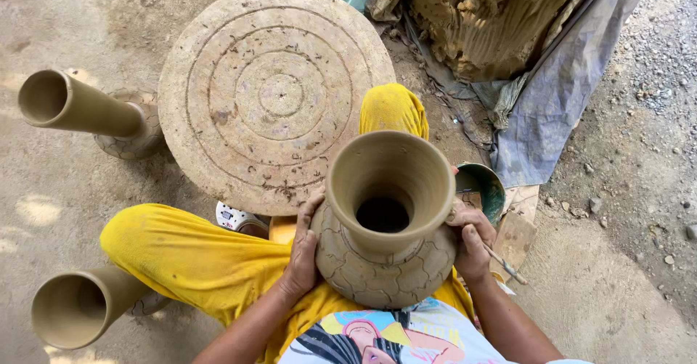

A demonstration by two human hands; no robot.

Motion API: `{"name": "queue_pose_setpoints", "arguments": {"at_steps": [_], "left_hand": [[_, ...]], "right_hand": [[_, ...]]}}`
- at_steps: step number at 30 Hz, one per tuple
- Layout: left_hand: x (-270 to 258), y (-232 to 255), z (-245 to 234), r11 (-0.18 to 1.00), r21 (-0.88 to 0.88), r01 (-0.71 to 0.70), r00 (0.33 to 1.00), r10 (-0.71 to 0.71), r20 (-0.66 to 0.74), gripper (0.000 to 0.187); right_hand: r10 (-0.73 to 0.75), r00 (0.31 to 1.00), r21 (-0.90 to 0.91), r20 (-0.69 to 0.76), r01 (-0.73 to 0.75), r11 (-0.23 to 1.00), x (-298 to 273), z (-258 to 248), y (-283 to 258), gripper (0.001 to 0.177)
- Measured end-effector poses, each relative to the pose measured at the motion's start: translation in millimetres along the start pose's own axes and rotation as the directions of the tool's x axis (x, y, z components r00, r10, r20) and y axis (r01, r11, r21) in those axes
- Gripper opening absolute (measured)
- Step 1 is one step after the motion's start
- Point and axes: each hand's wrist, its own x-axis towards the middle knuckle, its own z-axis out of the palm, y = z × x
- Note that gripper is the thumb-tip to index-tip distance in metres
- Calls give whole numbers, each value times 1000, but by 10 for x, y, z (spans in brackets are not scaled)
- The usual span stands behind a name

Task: The person shapes a clay vessel on a pottery wheel by hand and using a wooden tool. They remove the vessel, place it on the ground, and then use the tool to carve designs into a different clay object while the wheel rotates.

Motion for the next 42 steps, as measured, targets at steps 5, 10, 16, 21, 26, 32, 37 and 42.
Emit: {"name": "queue_pose_setpoints", "arguments": {"at_steps": [5, 10, 16, 21, 26, 32, 37, 42], "left_hand": [[-52, 36, 165, 964, -257, 64, 983, -105, -151, 85], [71, 303, 118, 970, -94, -224, 975, 222, -28, 89], [311, 697, -102, 753, 502, -426, 886, 460, 61, 75], [839, 935, -431, 942, 273, -194, 953, 247, -174, 71], [1652, 841, -1031, 991, 123, -53, 944, 90, -316, 65], [2392, 332, -1636, 926, 278, 255, 872, -96, -479, 50], [2642, -56, -1937, 894, 359, 267, 833, -26, -553, 41], [2710, -326, -2098, 874, 303, 379, 794, -139, -592, 40]], "right_hand": [[-45, 999, -141, -32, 40, 989, 147, 125, 86, 48], [125, 992, 86, -21, -123, 989, 568, 373, -379, 43], [385, 921, 243, -66, -359, 901, 1303, 884, -1079, 35], [291, 952, 273, 99, -307, 912, 1964, 1338, -1027, 24], [382, 890, 259, 250, -442, 859, 2673, 1685, -508, 20], [519, 837, -332, 173, -446, 831, 3461, 2119, 107, 26], [417, 870, -310, 265, -332, 891, 3834, 2281, 850, 22], [516, 828, -279, 218, -454, 846, 3849, 2399, 1169, 23]]}}
